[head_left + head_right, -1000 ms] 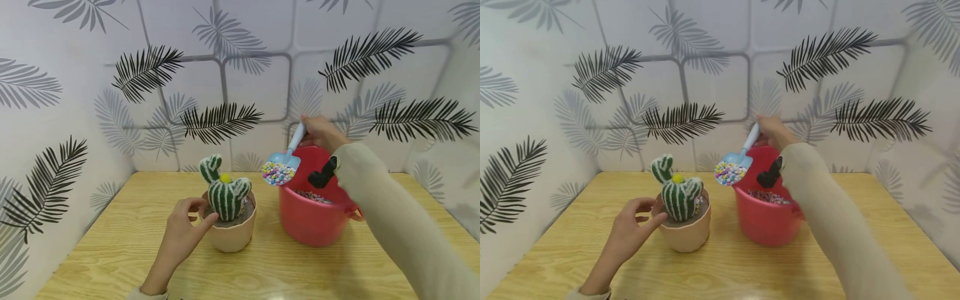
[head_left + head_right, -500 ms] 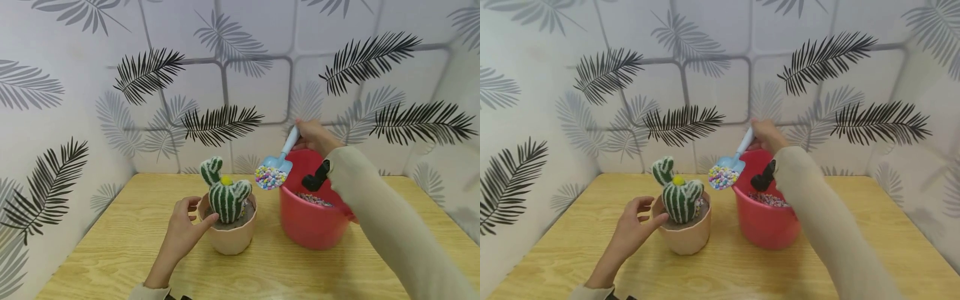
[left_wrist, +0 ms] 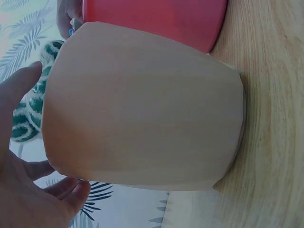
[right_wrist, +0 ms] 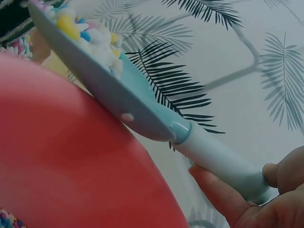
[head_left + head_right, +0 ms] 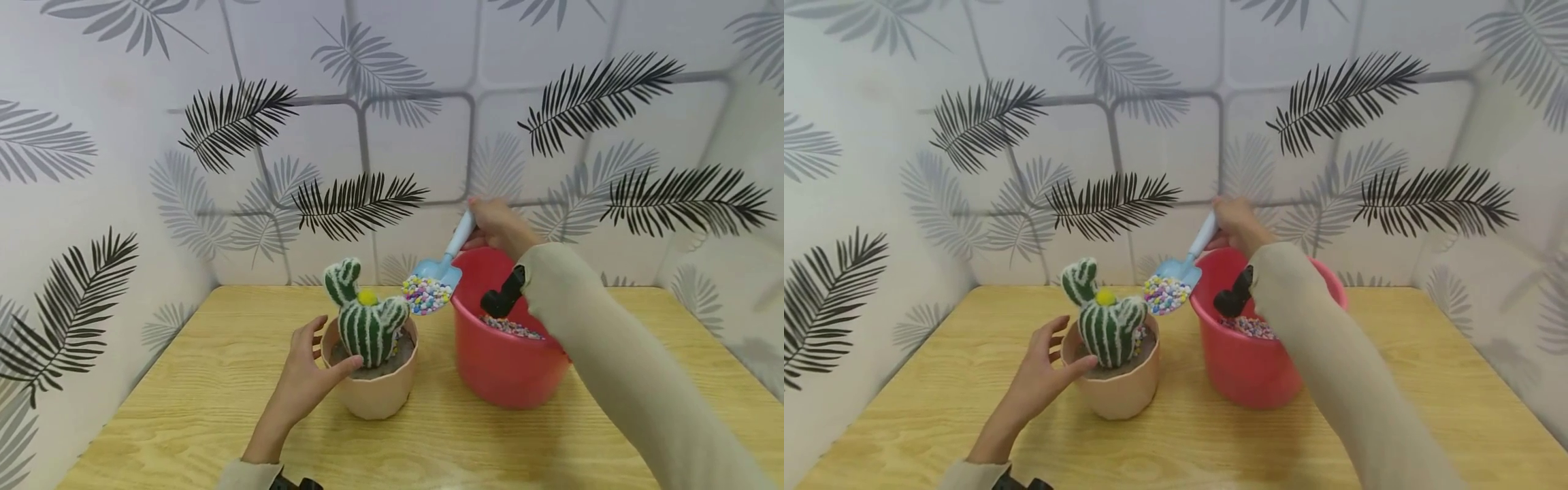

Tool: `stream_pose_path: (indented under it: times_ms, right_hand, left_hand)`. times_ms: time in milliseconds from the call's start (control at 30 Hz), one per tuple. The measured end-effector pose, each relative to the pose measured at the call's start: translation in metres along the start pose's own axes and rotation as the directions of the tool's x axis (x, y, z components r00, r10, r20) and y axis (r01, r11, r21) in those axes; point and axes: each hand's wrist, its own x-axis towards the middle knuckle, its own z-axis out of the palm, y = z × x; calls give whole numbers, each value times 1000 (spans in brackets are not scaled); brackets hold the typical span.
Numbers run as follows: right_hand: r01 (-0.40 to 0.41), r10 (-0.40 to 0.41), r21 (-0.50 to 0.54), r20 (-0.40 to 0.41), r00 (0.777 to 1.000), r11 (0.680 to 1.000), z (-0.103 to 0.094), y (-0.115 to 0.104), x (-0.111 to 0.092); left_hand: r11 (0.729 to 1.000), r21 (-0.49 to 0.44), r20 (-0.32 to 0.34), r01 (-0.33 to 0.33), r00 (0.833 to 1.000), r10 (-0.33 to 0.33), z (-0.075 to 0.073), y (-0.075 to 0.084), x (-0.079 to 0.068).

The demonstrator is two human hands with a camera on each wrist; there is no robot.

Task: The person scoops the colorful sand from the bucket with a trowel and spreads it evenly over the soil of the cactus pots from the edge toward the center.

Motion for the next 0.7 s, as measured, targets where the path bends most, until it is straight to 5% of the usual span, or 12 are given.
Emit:
stream_pose_path:
  times_ms: [400, 700]
  right_hand:
    - [21, -20, -38, 32, 999, 999, 19, 6, 2]
    - [37, -35, -36, 30, 999, 999, 22, 8, 1]
  left_hand:
    - [1000, 20, 86, -1, 996, -1, 2, -12, 1]
    - [997, 27, 115, -79, 991, 75, 3, -14, 2]
